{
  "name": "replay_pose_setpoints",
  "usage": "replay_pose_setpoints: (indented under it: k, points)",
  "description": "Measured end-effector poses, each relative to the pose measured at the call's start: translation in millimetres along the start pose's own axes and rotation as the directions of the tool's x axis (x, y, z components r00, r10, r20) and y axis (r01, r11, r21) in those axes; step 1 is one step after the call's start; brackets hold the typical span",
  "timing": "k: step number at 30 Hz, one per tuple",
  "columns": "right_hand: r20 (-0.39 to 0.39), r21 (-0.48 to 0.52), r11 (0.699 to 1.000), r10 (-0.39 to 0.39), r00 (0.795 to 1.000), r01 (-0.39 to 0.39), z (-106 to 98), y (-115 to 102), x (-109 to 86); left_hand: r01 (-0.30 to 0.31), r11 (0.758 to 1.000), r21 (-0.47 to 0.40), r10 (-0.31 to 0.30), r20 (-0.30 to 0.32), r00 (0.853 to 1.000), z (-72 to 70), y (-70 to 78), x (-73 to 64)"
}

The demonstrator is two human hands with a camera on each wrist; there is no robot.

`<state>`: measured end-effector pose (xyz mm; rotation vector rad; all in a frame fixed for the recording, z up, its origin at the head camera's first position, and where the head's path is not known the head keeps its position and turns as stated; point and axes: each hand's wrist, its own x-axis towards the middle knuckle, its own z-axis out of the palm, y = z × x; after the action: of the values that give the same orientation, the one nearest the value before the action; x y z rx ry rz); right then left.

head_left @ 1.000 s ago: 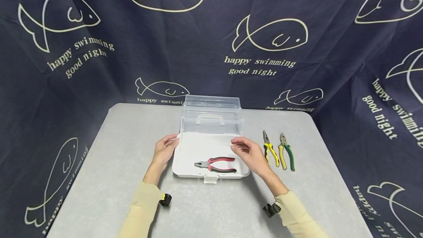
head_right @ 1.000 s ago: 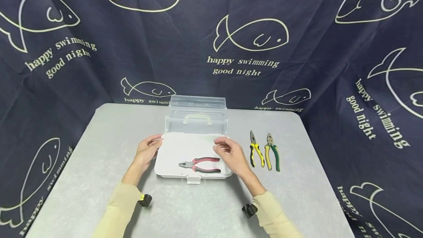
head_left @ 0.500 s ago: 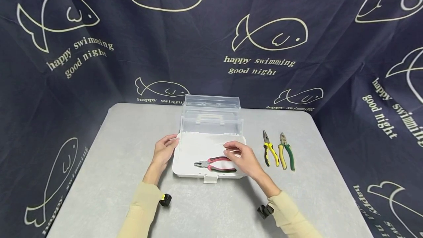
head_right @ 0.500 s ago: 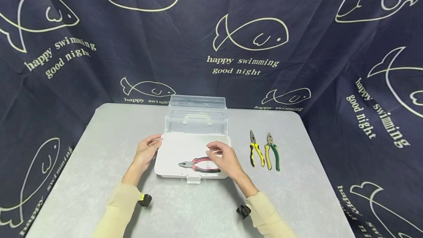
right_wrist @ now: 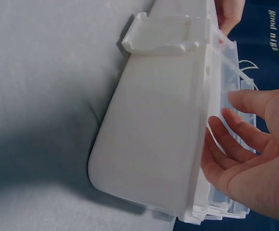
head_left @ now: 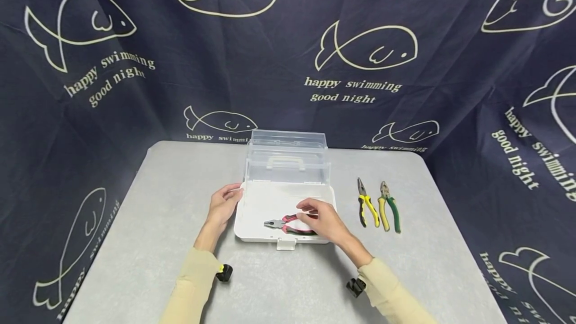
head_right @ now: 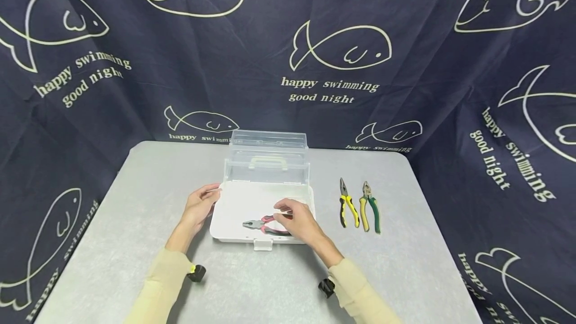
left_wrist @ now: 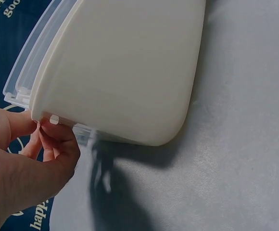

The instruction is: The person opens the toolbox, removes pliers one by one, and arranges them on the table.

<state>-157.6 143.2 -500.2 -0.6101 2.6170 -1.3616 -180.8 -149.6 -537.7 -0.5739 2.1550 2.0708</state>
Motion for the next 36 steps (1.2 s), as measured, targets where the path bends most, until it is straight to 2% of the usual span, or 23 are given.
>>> replay_pose_setpoints:
  k: [13,18,25,29,36]
  points:
    - [0.119,-0.049,0.998,0.039,0.992,-0.034,9,12,6.2,0.002,1.000,0.010,-0.002,0.025,1.000,0.9,-3.4,-1.5]
    - [0.164,-0.074,0.997,0.004,0.987,0.008,14,15,6.6,0.005,1.000,0.005,-0.005,0.031,1.000,-1.2,-3.9,-0.8]
    - [0.148,-0.194,0.980,-0.020,0.989,0.049,21,21,10.8,0.009,1.000,-0.001,-0.009,0.010,1.000,-0.9,-1.3,-2.0]
    - [0.149,-0.195,0.980,-0.008,0.989,0.037,22,22,11.3,0.005,1.000,-0.006,-0.005,0.010,1.000,-1.1,-1.6,-1.9]
    - [0.116,-0.168,0.985,0.052,0.992,-0.032,27,23,13.3,0.004,1.000,-0.001,-0.004,-0.002,1.000,-0.7,-1.7,-0.2]
